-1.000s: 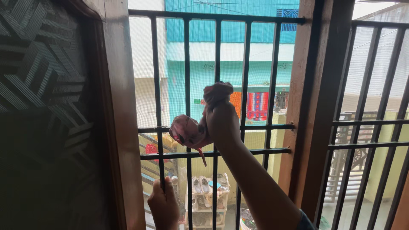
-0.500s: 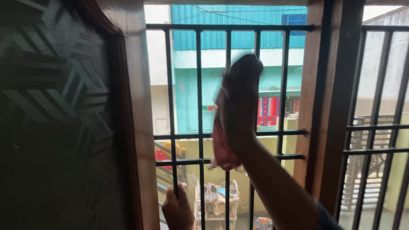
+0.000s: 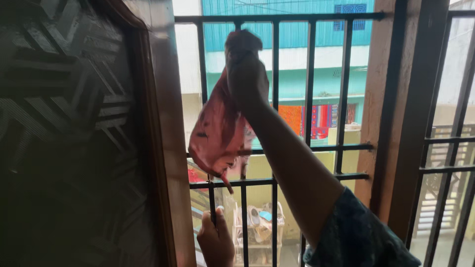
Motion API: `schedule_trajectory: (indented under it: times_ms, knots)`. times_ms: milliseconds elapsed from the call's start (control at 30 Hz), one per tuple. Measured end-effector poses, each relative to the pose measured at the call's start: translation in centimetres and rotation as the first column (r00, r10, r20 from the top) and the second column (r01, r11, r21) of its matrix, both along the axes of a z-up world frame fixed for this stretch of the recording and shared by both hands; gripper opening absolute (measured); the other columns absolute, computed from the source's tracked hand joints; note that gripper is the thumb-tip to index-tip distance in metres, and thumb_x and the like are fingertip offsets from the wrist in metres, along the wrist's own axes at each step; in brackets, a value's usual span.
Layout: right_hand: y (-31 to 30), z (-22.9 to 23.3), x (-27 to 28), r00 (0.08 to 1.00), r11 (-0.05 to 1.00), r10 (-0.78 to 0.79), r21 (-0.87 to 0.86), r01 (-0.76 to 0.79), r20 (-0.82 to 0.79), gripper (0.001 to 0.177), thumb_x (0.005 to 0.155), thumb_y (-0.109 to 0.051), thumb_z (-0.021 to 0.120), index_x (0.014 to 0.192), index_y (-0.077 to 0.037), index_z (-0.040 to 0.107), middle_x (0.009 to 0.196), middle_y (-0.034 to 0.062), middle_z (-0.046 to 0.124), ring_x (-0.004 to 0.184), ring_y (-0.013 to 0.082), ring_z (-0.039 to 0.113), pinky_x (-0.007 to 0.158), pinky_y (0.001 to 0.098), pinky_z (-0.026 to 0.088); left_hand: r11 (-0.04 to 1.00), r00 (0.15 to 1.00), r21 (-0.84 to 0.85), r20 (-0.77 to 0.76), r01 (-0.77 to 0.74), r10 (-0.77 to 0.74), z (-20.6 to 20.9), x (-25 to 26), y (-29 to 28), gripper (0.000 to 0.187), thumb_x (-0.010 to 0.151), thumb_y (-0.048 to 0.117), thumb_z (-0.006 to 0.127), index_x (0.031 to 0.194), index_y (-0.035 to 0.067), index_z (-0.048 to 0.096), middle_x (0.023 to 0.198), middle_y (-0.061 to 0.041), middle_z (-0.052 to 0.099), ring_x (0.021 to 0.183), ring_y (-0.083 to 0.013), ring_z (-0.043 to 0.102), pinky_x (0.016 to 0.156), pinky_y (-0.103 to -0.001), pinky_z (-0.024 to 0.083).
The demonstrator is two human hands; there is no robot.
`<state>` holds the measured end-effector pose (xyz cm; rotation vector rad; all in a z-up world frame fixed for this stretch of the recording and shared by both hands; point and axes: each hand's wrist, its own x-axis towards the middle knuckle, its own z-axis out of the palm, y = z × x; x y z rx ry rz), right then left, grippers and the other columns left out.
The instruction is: The person wipes metal window bars with a pink cloth, scrubs the joints and corners using a toothbrush dipped in a green bucket of water, and then wipes the bars again.
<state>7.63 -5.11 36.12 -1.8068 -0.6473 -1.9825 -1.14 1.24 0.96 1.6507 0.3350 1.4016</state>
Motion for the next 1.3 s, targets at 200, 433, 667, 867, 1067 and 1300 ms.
schedule_trajectory:
  times_ms: [200, 433, 667, 867, 1067, 1300]
  knots:
    - [-1.8, -11.6, -5.5, 0.796, 0.86, 0.51, 0.155, -0.487, -0.327, 0.013, 0.101, -0.016, 0.057, 0.11, -0.014, 0.065, 0.09, 0.0128, 0.076, 0.08, 0.0304, 0.078, 0.068, 0.0429, 0.062, 0.987, 0.973, 0.159, 0.222, 0.025, -0.06, 0.3, -0.8, -0.1, 0.028, 0.102, 0.024, 0.052, 0.087, 0.002, 0.062, 0.066, -0.013, 0.06, 0.051, -0.0251, 0.062, 0.048, -0.039, 0.048]
    - [-3.9, -13.4, -9.8, 0.909, 0.946, 0.301, -0.03, -0.323, -0.288, 0.016, 0.085, -0.018, 0.072, 0.1, -0.018, 0.07, 0.106, 0.0138, 0.068, 0.097, 0.0307, 0.072, 0.078, 0.0447, 0.057, 0.999, 0.999, 0.041, 0.037, 0.011, -0.013, -0.3, -0.5, -0.2, 0.032, 0.099, 0.027, 0.058, 0.082, 0.001, 0.053, 0.058, -0.018, 0.058, 0.052, -0.0312, 0.064, 0.052, -0.043, 0.048]
    - [-6.2, -15.8, -13.7, 0.889, 0.89, 0.453, -0.098, -0.446, 0.068, 0.037, 0.085, -0.011, 0.071, 0.119, -0.009, 0.055, 0.121, 0.0133, 0.063, 0.112, 0.0342, 0.065, 0.093, 0.0471, 0.053, 0.999, 0.994, 0.027, 0.108, 0.026, -0.029, -0.4, -0.5, -0.4, 0.031, 0.101, 0.026, 0.056, 0.08, 0.003, 0.055, 0.061, -0.013, 0.064, 0.052, -0.0278, 0.067, 0.049, -0.041, 0.048]
    - [-0.6, -4.8, -8.3, 0.845, 0.852, 0.523, 0.043, -0.521, -0.112, 0.008, 0.101, -0.011, 0.058, 0.099, -0.008, 0.066, 0.103, 0.014, 0.064, 0.083, 0.0211, 0.069, 0.064, 0.033, 0.057, 0.997, 0.995, 0.034, 0.079, -0.067, 0.064, -0.3, 0.5, 0.5, 0.034, 0.099, 0.028, 0.058, 0.076, 0.003, 0.054, 0.055, -0.014, 0.059, 0.048, -0.0289, 0.063, 0.046, -0.042, 0.046]
    - [11.0, 6.3, -1.7, 0.857, 0.844, 0.336, 0.278, -0.458, 0.391, 0.028, 0.101, -0.021, 0.054, 0.108, 0.002, 0.067, 0.101, 0.016, 0.07, 0.092, 0.0235, 0.072, 0.074, 0.0359, 0.057, 0.995, 0.995, -0.023, 0.016, -0.101, 0.101, -0.7, 1.7, 0.8, 0.036, 0.097, 0.032, 0.06, 0.075, 0.004, 0.055, 0.052, -0.013, 0.058, 0.046, -0.0266, 0.064, 0.045, -0.041, 0.047]
    - [7.4, 1.8, -3.3, 0.548, 0.567, 0.823, 0.277, -0.775, -0.152, 0.022, 0.102, -0.02, 0.054, 0.099, -0.002, 0.066, 0.096, 0.0119, 0.068, 0.095, 0.0252, 0.068, 0.081, 0.0401, 0.055, 0.999, 0.997, 0.027, 0.071, -0.032, 0.03, -0.4, 0.4, 0.4, 0.033, 0.099, 0.03, 0.057, 0.079, 0.004, 0.056, 0.053, -0.011, 0.057, 0.046, -0.0236, 0.063, 0.045, -0.039, 0.046]
